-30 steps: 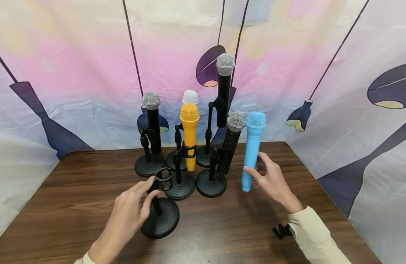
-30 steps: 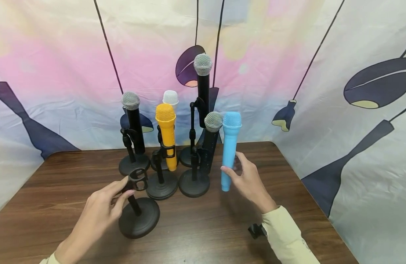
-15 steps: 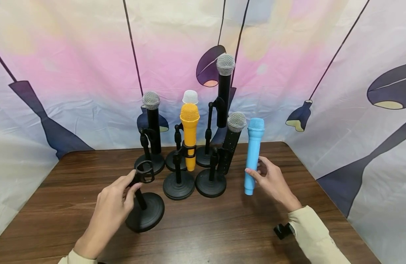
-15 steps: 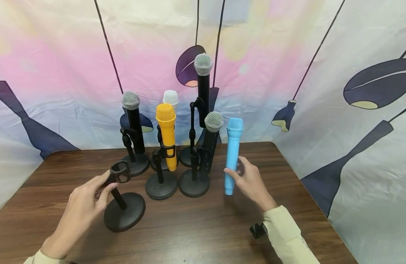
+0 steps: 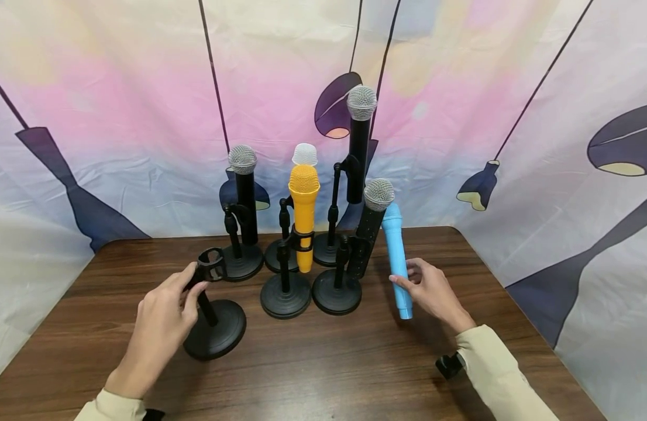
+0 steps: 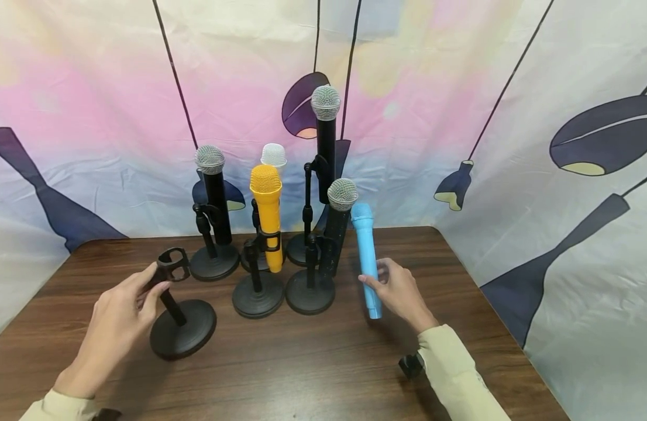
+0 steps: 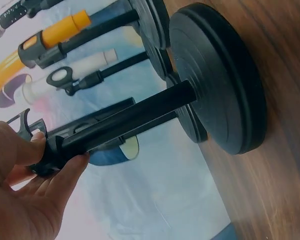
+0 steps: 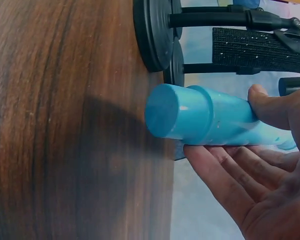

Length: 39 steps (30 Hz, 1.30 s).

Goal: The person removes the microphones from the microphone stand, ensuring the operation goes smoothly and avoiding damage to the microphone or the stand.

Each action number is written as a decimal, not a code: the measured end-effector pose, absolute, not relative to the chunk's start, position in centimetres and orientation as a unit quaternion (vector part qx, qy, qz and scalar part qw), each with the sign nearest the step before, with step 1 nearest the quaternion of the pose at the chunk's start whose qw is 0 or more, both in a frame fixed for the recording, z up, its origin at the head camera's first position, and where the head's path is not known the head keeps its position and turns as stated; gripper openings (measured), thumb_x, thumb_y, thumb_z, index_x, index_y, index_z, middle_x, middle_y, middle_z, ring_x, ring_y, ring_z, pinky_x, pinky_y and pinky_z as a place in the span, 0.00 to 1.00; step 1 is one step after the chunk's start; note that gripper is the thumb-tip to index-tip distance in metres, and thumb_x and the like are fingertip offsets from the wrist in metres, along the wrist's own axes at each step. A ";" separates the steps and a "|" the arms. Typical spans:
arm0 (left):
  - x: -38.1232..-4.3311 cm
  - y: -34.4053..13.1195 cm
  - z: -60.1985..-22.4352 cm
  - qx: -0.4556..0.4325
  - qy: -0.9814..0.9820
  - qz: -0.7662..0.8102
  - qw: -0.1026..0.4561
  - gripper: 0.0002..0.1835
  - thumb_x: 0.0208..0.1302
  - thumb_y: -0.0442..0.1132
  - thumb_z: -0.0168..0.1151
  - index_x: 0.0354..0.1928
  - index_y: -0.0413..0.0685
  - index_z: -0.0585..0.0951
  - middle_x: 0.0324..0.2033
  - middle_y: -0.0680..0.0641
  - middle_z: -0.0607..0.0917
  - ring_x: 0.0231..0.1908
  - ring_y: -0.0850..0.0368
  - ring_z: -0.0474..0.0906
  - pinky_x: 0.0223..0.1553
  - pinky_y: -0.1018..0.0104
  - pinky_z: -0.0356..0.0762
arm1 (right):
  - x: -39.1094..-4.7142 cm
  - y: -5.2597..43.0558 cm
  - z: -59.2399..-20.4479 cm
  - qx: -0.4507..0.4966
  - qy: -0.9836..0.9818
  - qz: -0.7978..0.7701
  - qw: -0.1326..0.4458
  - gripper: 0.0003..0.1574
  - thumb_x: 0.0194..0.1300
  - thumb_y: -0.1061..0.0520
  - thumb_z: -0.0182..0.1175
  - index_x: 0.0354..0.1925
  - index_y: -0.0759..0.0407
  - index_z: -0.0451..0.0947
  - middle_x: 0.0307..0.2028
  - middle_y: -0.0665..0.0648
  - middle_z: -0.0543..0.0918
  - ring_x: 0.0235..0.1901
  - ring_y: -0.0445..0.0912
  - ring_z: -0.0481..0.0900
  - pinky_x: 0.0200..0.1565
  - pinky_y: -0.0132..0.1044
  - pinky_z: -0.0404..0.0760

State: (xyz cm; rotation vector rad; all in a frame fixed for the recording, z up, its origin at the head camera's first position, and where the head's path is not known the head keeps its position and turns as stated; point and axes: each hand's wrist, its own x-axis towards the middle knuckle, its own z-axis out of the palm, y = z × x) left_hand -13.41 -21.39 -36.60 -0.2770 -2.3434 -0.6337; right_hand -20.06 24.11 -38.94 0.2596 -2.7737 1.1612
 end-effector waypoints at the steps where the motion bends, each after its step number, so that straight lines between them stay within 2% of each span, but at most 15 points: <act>1: -13.5 -21.6 -36.6 -0.102 -0.903 -0.242 0.340 0.24 0.62 0.27 0.71 0.58 0.24 0.78 0.39 0.31 0.85 0.23 0.45 0.79 0.26 0.40 0.75 | -20.1 24.1 -39.0 0.088 -0.918 0.382 0.058 0.34 0.70 0.49 0.67 0.60 0.74 0.72 0.43 0.66 0.85 0.38 0.53 0.85 0.31 0.39 0.84; 6: -13.9 -22.5 -36.6 -0.081 -0.910 -0.242 0.326 0.24 0.64 0.27 0.69 0.60 0.24 0.77 0.40 0.28 0.84 0.24 0.40 0.80 0.26 0.38 0.75 | -20.3 24.3 -39.3 0.087 -0.926 0.365 0.045 0.35 0.71 0.47 0.66 0.60 0.74 0.74 0.40 0.64 0.86 0.34 0.49 0.85 0.30 0.39 0.83; 12: -14.3 -23.6 -36.6 -0.065 -0.913 -0.244 0.320 0.24 0.66 0.28 0.67 0.62 0.23 0.75 0.43 0.25 0.82 0.28 0.33 0.81 0.27 0.36 0.75 | -20.7 24.5 -40.0 0.081 -0.936 0.342 0.029 0.35 0.70 0.46 0.66 0.59 0.73 0.76 0.39 0.61 0.86 0.37 0.49 0.85 0.36 0.43 0.83; 26: -15.6 -26.2 -36.6 -0.049 -0.913 -0.247 0.320 0.23 0.69 0.28 0.63 0.63 0.24 0.74 0.44 0.23 0.81 0.30 0.26 0.80 0.30 0.31 0.72 | -21.4 24.3 -41.2 0.067 -0.949 0.309 0.006 0.31 0.70 0.47 0.67 0.55 0.73 0.79 0.37 0.59 0.86 0.33 0.46 0.83 0.36 0.42 0.82; 30: -16.1 -26.9 -36.6 -0.045 -0.914 -0.244 0.321 0.23 0.69 0.28 0.63 0.63 0.24 0.74 0.43 0.23 0.81 0.34 0.22 0.78 0.32 0.29 0.70 | -21.6 24.2 -41.5 0.070 -0.952 0.297 0.004 0.26 0.69 0.47 0.67 0.50 0.70 0.82 0.32 0.55 0.85 0.29 0.43 0.80 0.33 0.41 0.79; 35: -16.8 -27.6 -36.7 -0.033 -0.916 -0.239 0.322 0.23 0.70 0.29 0.61 0.64 0.25 0.73 0.47 0.21 0.80 0.38 0.18 0.76 0.35 0.27 0.69 | -21.7 23.9 -41.9 0.075 -0.954 0.289 -0.001 0.18 0.69 0.48 0.67 0.39 0.63 0.84 0.24 0.52 0.81 0.22 0.44 0.74 0.28 0.38 0.72; 39: -17.2 -28.0 -36.7 -0.028 -0.917 -0.237 0.321 0.23 0.71 0.29 0.61 0.65 0.26 0.72 0.47 0.21 0.79 0.38 0.18 0.75 0.35 0.27 0.68 | -21.8 23.8 -42.1 0.074 -0.957 0.281 -0.005 0.17 0.69 0.47 0.67 0.35 0.61 0.83 0.22 0.51 0.79 0.21 0.44 0.71 0.26 0.38 0.69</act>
